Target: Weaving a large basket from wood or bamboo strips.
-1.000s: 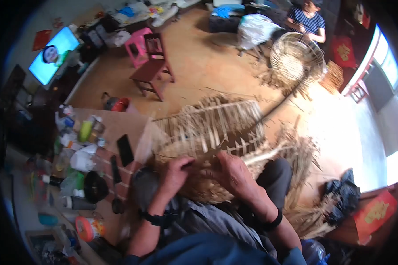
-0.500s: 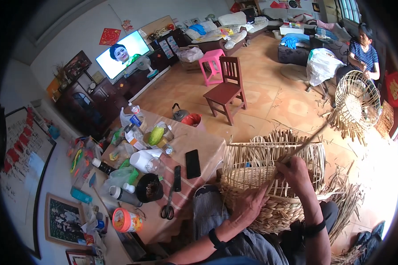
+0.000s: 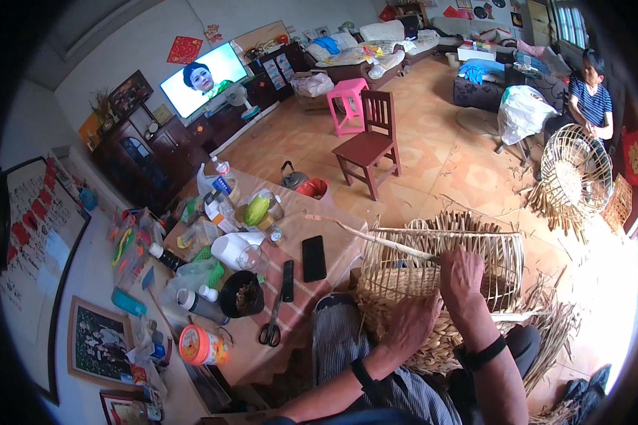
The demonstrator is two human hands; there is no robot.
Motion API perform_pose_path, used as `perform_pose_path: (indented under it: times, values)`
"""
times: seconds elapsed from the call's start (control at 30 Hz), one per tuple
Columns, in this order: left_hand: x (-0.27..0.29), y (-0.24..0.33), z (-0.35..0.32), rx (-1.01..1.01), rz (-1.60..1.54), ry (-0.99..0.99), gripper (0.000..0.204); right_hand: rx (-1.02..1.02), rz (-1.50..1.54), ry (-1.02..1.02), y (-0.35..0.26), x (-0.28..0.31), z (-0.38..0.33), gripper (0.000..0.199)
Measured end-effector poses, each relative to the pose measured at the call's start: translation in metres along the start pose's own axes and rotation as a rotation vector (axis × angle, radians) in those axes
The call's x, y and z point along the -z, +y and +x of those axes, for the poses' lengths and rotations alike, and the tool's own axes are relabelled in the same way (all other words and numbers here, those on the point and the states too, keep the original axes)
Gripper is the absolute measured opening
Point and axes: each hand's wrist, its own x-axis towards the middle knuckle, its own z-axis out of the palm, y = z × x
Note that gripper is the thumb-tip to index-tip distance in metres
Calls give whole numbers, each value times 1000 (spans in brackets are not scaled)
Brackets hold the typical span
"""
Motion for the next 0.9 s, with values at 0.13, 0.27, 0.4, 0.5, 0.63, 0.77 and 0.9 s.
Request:
perform_pose_path:
  times: [0.13, 0.27, 0.4, 0.5, 0.63, 0.77, 0.9]
  values:
    - [3, 2, 3, 12, -36, 29, 18, -80, -138, -311, 2, 5, 7, 13]
    - [6, 4, 6, 47, -18, -14, 13, -126, -81, -465, 2, 5, 5, 16]
    - [8, 4, 10, 44, -27, 48, 13, -92, -23, -406, 0, 6, -6, 12]
    - [9, 4, 10, 68, -69, 85, 12, -83, 66, -250, -2, 13, -14, 10]
    - [9, 3, 11, 47, -102, 146, 12, -186, 303, -219, -6, 30, -22, 24]
    - [7, 5, 12, 80, -212, 177, 16, -330, 623, -176, -7, 44, -31, 46]
    - [7, 8, 13, 183, -195, 115, 18, -413, 696, -146, -5, 44, -46, 42]
